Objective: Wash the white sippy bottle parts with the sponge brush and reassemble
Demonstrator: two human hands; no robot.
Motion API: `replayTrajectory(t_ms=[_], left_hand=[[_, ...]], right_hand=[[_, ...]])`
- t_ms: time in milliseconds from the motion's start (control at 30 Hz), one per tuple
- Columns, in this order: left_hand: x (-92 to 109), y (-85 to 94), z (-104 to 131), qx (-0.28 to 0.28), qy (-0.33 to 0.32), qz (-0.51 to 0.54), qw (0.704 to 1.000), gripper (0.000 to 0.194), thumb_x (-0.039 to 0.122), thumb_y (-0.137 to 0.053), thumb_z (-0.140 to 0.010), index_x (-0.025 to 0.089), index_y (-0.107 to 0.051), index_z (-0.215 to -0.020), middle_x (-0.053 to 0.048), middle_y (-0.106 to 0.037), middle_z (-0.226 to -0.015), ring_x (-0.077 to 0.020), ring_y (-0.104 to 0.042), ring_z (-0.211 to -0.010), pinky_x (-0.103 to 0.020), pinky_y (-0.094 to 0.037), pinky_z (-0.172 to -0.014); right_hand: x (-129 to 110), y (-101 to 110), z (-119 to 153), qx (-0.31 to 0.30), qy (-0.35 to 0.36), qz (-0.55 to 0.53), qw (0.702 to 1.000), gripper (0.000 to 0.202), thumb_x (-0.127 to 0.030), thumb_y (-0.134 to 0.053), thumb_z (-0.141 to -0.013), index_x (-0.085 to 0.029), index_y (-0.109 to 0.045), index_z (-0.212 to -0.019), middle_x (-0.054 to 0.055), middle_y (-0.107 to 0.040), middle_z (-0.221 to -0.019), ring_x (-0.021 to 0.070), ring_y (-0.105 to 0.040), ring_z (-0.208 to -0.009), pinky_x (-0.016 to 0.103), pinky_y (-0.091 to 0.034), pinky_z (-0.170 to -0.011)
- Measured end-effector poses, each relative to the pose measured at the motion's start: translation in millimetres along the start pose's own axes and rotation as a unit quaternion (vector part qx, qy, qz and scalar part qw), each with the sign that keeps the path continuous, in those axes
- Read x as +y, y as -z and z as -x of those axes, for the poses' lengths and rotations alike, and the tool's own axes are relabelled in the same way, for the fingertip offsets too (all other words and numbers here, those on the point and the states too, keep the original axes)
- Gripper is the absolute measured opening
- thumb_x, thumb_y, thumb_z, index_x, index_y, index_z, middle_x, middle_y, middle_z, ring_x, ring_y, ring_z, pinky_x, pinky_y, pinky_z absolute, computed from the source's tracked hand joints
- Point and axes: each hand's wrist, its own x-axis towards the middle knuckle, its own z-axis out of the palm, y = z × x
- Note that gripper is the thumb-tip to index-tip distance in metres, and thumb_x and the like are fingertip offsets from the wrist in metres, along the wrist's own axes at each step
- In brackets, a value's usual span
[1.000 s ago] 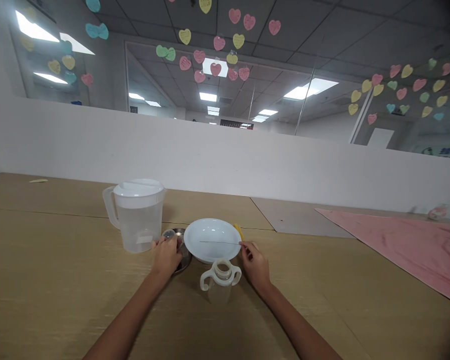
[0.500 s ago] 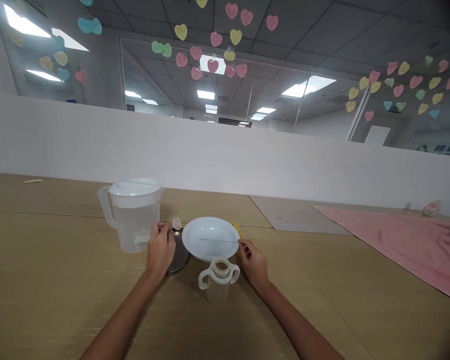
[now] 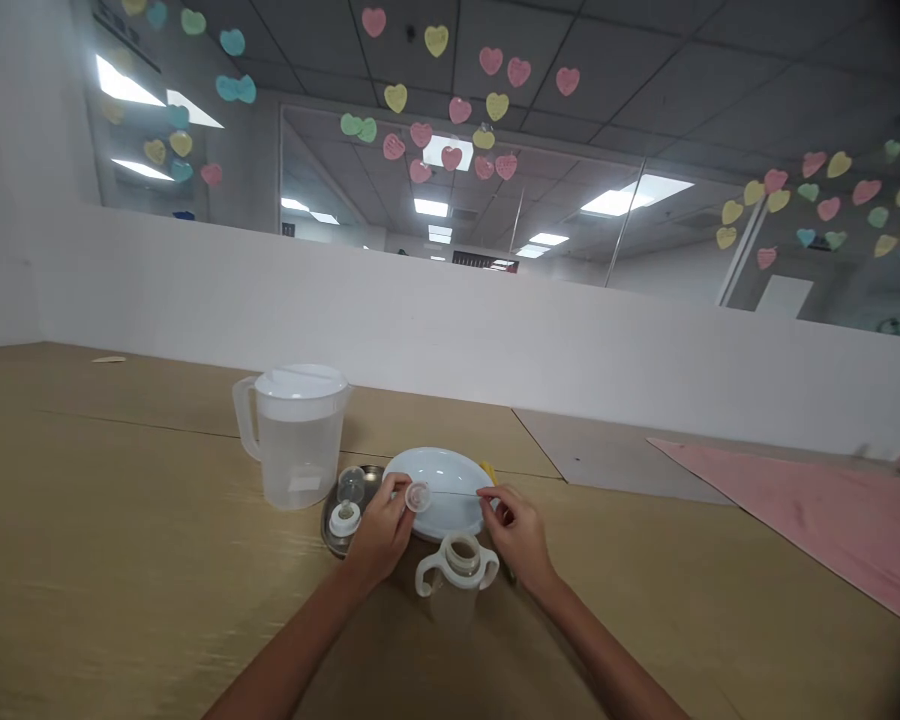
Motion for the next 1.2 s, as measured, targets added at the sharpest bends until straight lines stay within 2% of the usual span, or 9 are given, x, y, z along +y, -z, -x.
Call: replayTrajectory(t_ms=[200, 300, 367, 467, 667, 700, 867, 1067, 1200], left_hand=[[-2, -12.6, 7, 0.001, -0.008, -0.041, 0.999, 0.029, 0.025, -0.032, -0.091, 0.016, -0.059, -0.094, -0.009, -0.056, -0.1, -0.0212, -0.052, -0.088, -0.036, -0.044, -0.08], [-5, -18.6, 8, 0.004, -0.01, -0.046, 0.999, 0.029, 0.026, -0.031, -0.092, 0.017, -0.058, -0.088, -0.009, -0.058, -0.092, -0.0213, -0.052, -0.084, -0.036, -0.044, -0.077], [-6, -21.1, 8, 0.005, -0.012, -0.048, 0.999, 0.03, 0.027, -0.03, -0.093, 0.018, -0.057, -0.084, -0.008, -0.058, -0.086, -0.0209, -0.052, -0.08, -0.036, -0.044, -0.075], [-5, -22.2, 8, 0.008, -0.012, -0.045, 0.999, 0.03, 0.029, -0.029, -0.093, 0.019, -0.055, -0.081, -0.007, -0.059, -0.083, -0.0208, -0.053, -0.078, -0.035, -0.044, -0.073], [-3, -22.4, 8, -0.006, 0.015, -0.047, 0.999, 0.038, 0.034, -0.023, -0.094, 0.018, -0.055, -0.08, -0.007, -0.059, -0.081, -0.0213, -0.051, -0.078, -0.037, -0.043, -0.075], [-3, -22.9, 9, -0.01, 0.019, -0.043, 0.999, 0.039, 0.035, -0.023, -0.094, 0.018, -0.055, -0.08, -0.007, -0.058, -0.081, -0.0211, -0.051, -0.078, -0.037, -0.042, -0.075], [-6, -25.0, 11, -0.015, 0.008, -0.027, 0.999, 0.038, 0.034, -0.022, -0.094, 0.018, -0.054, -0.081, -0.006, -0.058, -0.082, -0.0203, -0.05, -0.077, -0.037, -0.04, -0.075], [-4, -23.0, 11, -0.023, 0.009, -0.021, 0.999, 0.037, 0.033, -0.022, -0.094, 0.019, -0.053, -0.079, -0.005, -0.057, -0.08, -0.0194, -0.049, -0.076, -0.036, -0.039, -0.075], [-3, -22.8, 10, -0.024, 0.016, -0.021, 0.999, 0.037, 0.033, -0.021, -0.094, 0.019, -0.053, -0.081, -0.005, -0.057, -0.081, -0.0196, -0.05, -0.078, -0.036, -0.039, -0.077]], right_hand=[[-31, -30, -45, -0.164, -0.039, -0.076, 0.983, 0.018, -0.025, -0.054, -0.074, -0.017, -0.069, -0.079, 0.003, -0.067, -0.07, 0.012, -0.052, -0.051, 0.023, -0.042, -0.051], [-39, -50, -60, -0.193, 0.015, -0.044, 0.98, 0.019, -0.026, -0.051, -0.08, -0.018, -0.067, -0.076, 0.003, -0.068, -0.074, 0.0137, -0.057, -0.06, 0.023, -0.041, -0.057], [-41, -57, -67, -0.171, 0.056, 0.018, 0.983, 0.025, -0.026, -0.044, -0.085, -0.018, -0.064, -0.072, 0.003, -0.067, -0.07, 0.0142, -0.057, -0.062, 0.023, -0.039, -0.057], [-48, -49, -73, -0.082, 0.09, 0.085, 0.989, 0.032, -0.028, -0.034, -0.091, -0.019, -0.056, -0.069, 0.002, -0.061, -0.062, 0.0135, -0.054, -0.055, 0.023, -0.034, -0.052], [-88, 6, -67, 0.067, 0.152, -0.09, 0.982, 0.034, -0.032, -0.029, -0.095, -0.02, -0.045, -0.068, -0.002, -0.046, -0.055, 0.0096, -0.044, -0.047, 0.021, -0.033, -0.048], [-94, 11, -64, 0.071, 0.157, -0.12, 0.978, 0.034, -0.032, -0.029, -0.095, -0.02, -0.045, -0.068, -0.003, -0.044, -0.054, 0.0093, -0.043, -0.046, 0.021, -0.033, -0.047], [-104, 7, -51, -0.037, 0.222, -0.101, 0.969, 0.032, -0.028, -0.03, -0.095, -0.019, -0.048, -0.071, -0.003, -0.044, -0.054, 0.0087, -0.042, -0.046, 0.021, -0.033, -0.048], [-103, 2, -51, -0.012, 0.248, -0.059, 0.967, 0.032, -0.028, -0.028, -0.096, -0.02, -0.047, -0.071, -0.003, -0.046, -0.053, 0.0091, -0.042, -0.045, 0.022, -0.033, -0.047], [-103, 4, -51, -0.03, 0.245, -0.055, 0.967, 0.031, -0.027, -0.029, -0.095, -0.02, -0.046, -0.07, -0.004, -0.044, -0.051, 0.0088, -0.04, -0.042, 0.022, -0.033, -0.046]])
